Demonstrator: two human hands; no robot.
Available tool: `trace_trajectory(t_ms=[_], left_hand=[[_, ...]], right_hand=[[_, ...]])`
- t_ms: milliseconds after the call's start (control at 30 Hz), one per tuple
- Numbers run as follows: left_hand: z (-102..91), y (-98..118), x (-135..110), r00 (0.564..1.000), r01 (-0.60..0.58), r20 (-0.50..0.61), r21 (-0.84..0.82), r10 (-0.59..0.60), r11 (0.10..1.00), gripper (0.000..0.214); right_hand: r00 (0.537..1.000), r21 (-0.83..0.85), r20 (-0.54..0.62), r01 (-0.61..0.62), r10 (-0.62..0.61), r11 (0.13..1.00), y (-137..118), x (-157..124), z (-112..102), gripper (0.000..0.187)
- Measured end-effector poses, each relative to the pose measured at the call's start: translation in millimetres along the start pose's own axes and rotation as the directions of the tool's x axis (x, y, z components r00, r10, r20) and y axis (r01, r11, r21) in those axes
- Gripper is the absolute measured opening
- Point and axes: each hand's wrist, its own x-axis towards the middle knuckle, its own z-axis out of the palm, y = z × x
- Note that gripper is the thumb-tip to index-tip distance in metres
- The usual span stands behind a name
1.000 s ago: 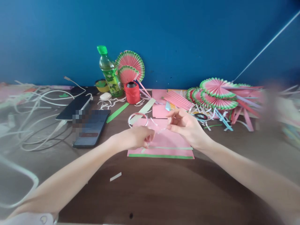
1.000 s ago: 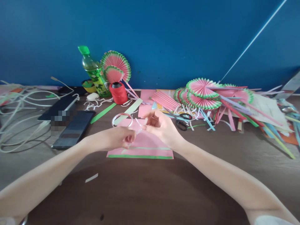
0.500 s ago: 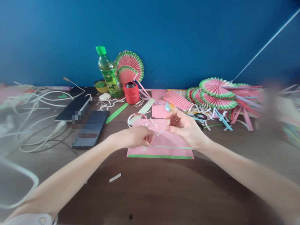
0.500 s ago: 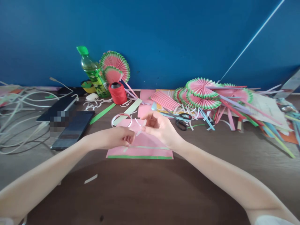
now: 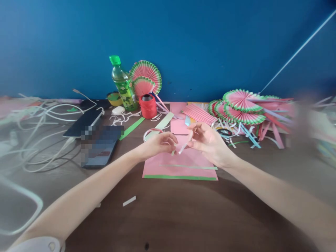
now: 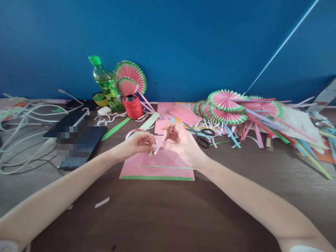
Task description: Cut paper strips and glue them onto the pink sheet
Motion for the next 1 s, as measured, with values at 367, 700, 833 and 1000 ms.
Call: trace_trajectory(t_ms=[367, 700, 833, 1000], left_hand=[[17.2, -17.6, 3.7, 0.992, 0.019, -0.121, -0.170, -0.040, 0.985, 0.014], [30.5, -11.6, 0.9, 0.971, 0.048, -0.228, -0.127, -0.076, 0.991, 0.026], [33.0, -9.5, 0.0, 0.962, 0.060, -0.259, -0.105, -0.085, 0.993, 0.028], [34.3, -9.9, 0.5, 0.965, 0.057, -0.248, -0.123, -0.086, 0.991, 0.031]], right_hand=[[0.999, -0.034, -0.044, -0.034, 0.033, 0.999, 7.3, -0.1, 2.9, 0.044], [0.995, -0.055, -0.103, -0.020, 0.014, 0.998, 19.0, -0.3, 4.6, 0.043], [0.986, -0.066, -0.165, 0.004, -0.015, 0.998, 20.8, -0.4, 5.0, 0.041], [0.984, -0.073, -0.175, 0.012, -0.024, 0.997, 23.9, -0.3, 7.1, 0.040]])
